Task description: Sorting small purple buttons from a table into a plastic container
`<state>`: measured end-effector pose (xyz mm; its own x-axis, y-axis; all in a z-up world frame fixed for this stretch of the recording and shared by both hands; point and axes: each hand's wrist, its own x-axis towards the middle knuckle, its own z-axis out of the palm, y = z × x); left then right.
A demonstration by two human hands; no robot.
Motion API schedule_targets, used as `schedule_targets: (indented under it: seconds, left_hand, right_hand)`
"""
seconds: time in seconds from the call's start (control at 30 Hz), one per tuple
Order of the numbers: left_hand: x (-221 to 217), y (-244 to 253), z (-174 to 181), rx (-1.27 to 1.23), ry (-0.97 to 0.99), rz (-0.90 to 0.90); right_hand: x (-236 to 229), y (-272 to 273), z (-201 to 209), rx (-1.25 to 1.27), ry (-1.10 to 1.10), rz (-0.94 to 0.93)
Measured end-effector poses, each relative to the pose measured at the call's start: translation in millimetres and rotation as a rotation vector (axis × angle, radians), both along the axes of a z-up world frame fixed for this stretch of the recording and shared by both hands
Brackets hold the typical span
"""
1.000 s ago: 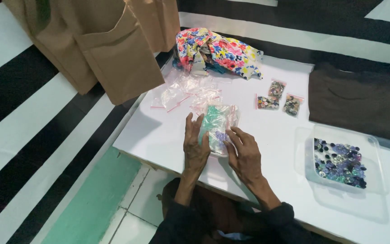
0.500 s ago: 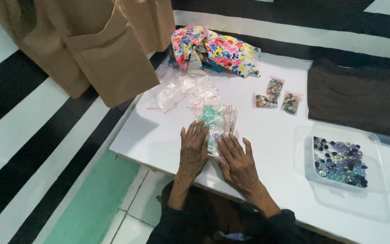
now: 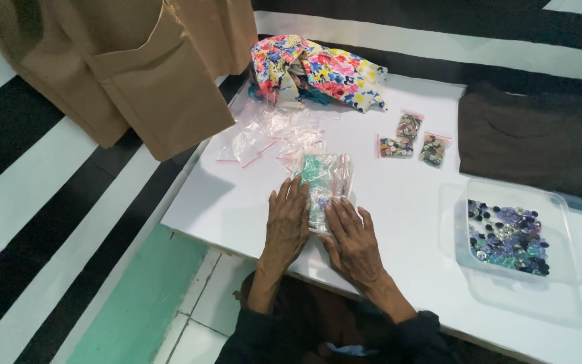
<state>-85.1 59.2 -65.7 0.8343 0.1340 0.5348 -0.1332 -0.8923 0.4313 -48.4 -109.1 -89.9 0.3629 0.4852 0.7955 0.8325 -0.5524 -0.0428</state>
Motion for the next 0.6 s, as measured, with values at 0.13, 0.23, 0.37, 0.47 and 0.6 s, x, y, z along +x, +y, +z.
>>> schedule_targets:
  seconds: [0.13,0.23,0.37,0.47,0.6]
  left_hand:
    - [-2.4,-0.5,2.7,0.004,0.022,-0.002]
    - [-1.9,0.3,1.9,0.005,0.037,0.004]
    - [-2.6,-1.0,4.5,0.018,0.015,0.007]
    - [-4.0,-2.9,8.5,-0.022,-0.02,0.007]
    - [-6.5,-4.6,14.1,-0.128,-0.053,-0.028]
  right_hand:
    - [-0.5,0.4,-1.0,0.005,-0.007,-0.001]
    - [-0.1,0.7,0.2,0.004,-0.029,-0.011]
    - [-1.3,-0.2,5.0,-0.002,-0.034,0.005]
    - [-2.1,0.9,7.6,0.019,-0.018,0.021]
    - [-3.5,0.1,13.0,0.079,0.03,0.093]
